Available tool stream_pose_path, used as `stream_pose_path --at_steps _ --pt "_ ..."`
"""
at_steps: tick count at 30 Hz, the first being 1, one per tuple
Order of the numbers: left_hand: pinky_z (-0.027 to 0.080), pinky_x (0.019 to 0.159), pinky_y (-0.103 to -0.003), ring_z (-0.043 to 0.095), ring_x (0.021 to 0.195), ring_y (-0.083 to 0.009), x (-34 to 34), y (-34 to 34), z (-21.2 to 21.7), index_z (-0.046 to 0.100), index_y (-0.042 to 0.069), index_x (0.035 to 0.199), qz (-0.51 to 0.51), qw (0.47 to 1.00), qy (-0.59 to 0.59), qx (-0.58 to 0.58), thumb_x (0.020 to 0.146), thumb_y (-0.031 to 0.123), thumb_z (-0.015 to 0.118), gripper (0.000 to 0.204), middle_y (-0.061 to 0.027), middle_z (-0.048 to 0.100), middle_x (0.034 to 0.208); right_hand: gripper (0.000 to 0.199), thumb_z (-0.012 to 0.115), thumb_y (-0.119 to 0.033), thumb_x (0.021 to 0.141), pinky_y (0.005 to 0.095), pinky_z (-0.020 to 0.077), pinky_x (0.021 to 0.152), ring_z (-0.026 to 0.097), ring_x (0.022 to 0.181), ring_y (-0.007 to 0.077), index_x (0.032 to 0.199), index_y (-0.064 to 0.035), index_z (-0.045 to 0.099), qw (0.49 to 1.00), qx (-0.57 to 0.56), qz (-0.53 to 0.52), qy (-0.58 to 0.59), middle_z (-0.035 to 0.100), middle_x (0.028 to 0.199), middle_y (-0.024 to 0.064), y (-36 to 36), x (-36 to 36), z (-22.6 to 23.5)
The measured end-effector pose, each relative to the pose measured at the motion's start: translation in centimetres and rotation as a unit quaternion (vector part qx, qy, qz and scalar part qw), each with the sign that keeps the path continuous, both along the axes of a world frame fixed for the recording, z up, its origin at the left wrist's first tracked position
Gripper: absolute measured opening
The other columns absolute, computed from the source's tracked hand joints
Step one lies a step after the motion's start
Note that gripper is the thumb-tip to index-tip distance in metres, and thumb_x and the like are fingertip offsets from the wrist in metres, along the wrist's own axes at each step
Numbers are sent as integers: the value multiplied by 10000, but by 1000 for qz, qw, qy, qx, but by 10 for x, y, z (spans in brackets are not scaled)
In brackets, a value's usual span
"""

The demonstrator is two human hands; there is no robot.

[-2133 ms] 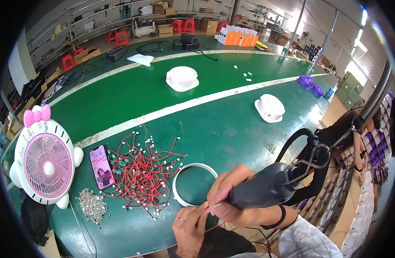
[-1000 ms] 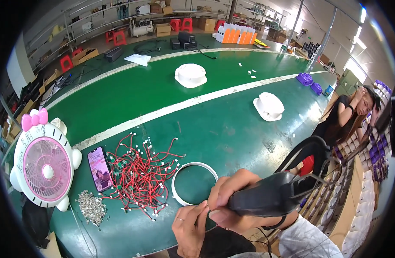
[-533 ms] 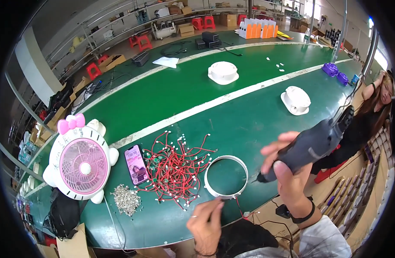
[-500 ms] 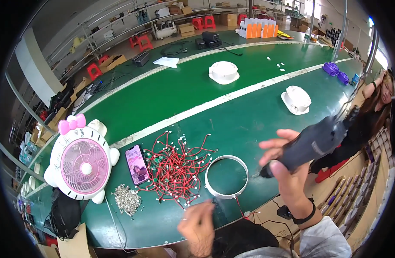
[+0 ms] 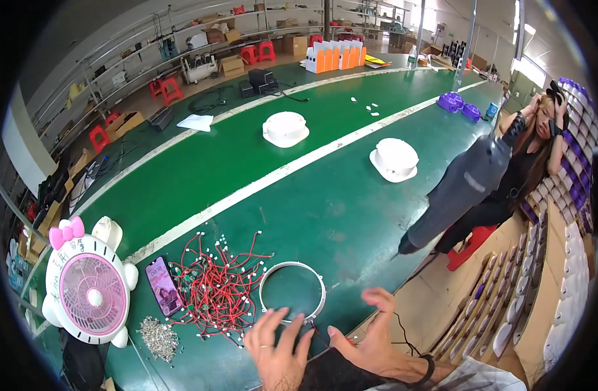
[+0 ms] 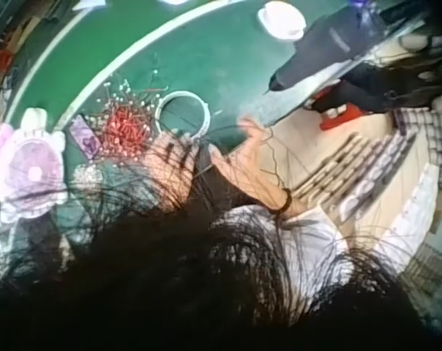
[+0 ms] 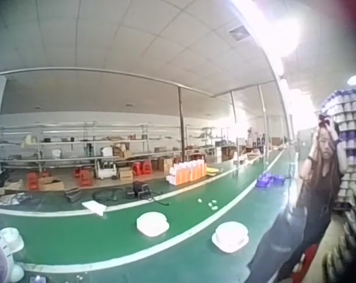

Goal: Assembling LED lighting components into circular plastic housings using a power screwdriver on a production line.

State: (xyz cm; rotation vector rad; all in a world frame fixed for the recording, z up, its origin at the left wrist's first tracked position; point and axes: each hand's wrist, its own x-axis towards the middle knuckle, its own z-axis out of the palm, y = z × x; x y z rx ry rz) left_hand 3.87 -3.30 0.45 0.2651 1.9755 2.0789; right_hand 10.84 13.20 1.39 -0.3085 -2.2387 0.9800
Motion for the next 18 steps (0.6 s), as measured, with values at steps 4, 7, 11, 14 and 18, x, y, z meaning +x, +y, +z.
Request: stream_pose_path --at_steps 4,7,11,14,18 --pt "549 975 -386 676 1103 -243 -4 13 -10 509 80 1373 29 970 211 -121 1025 260 554 395 -96 654 1280 689 793 -64 756 471 396 1059 473 1247 371 1354 -29 453 991 -3 132 10 479 1341 215 18 -25 -2" --pt "556 922 -342 713 1012 -215 -14 9 -11 534 54 1361 20 825 457 -332 1015 236 576 394 -95 698 1207 503 773 -57 744 515 419 1060 493 1281 383 1218 -104 613 977 107 181 -28 507 1396 130 32 -50 8" --pt "562 868 -297 750 921 -187 -22 3 3 559 29 1349 13 566 638 -521 1004 211 598 392 -93 742 1133 336 797 -178 760 531 428 1067 404 1414 407 1050 -116 639 946 152 275 -75 506 1426 94 35 -62 1" --pt "520 881 -401 663 929 -238 -17 21 28 748 67 963 40 835 461 -296 799 15 781 176 -47 698 1005 313 803 -238 769 529 431 1055 409 1406 400 952 -105 587 936 194 276 -98 504 1402 104 39 -61 7" --pt "520 809 -371 661 869 -236 -20 9 47 736 70 992 83 877 415 -228 797 29 788 206 -63 697 954 300 798 -236 780 523 444 1042 415 1389 405 959 -103 597 936 212 265 -91 507 1366 106 41 -60 5"
